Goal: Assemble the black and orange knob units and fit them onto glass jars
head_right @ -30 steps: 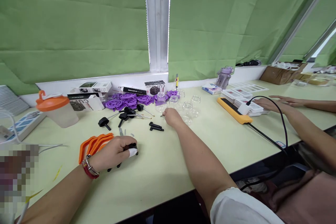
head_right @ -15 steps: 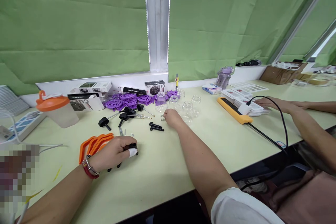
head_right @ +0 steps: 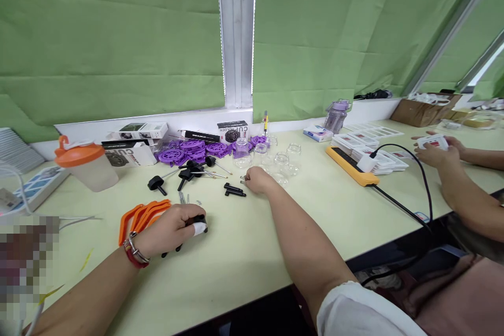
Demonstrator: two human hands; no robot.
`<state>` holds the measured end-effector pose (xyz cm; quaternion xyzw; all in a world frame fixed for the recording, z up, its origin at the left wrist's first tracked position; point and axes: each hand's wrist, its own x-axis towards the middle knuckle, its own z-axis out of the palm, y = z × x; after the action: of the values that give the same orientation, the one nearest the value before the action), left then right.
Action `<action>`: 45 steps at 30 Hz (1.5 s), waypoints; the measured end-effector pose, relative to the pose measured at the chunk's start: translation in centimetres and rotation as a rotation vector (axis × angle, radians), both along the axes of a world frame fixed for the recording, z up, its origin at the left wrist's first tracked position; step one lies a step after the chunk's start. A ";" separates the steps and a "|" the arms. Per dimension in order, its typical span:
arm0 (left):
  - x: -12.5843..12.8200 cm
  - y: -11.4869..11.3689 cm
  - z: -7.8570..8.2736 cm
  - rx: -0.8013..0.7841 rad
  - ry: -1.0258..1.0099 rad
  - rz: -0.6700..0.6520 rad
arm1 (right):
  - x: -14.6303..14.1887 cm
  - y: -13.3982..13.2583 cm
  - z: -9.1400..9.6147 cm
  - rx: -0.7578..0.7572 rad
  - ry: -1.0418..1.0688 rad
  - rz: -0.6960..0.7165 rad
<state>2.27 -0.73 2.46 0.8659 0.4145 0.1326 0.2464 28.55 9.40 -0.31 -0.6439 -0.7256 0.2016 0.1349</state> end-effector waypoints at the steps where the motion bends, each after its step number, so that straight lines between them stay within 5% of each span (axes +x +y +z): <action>1: 0.0 0.0 0.0 0.002 0.000 -0.001 | 0.0 0.0 0.0 0.000 -0.003 -0.002; 8: 0.0 0.0 -0.1 0.006 -0.002 -0.005 | 0.0 -0.1 0.3 0.047 0.079 -0.072; 15: 0.1 0.1 -0.4 0.043 -0.096 0.043 | -0.7 -0.5 0.9 -0.008 0.377 -0.058; 20: 0.3 0.0 -0.1 -0.021 -0.222 0.161 | -2.3 -1.9 1.9 -0.272 0.941 0.156; 23: 0.4 0.0 0.0 0.016 -0.254 0.179 | -3.4 -3.0 2.4 -0.426 1.103 0.284; 30: 0.2 0.3 -0.7 -0.011 -0.346 0.207 | -5.3 -4.4 2.4 -0.516 1.085 0.425; 36: 0.3 0.5 -1.3 -0.118 -0.481 0.280 | -6.0 -4.9 2.4 -0.425 1.034 0.450; 45: 0.2 0.5 -1.3 -0.067 -0.392 0.257 | -6.2 -5.0 2.2 -0.338 0.964 0.458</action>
<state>2.45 -0.25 1.18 0.7551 0.4698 0.3147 0.3318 22.30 4.36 1.91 -0.3174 -0.6606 0.6111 0.2991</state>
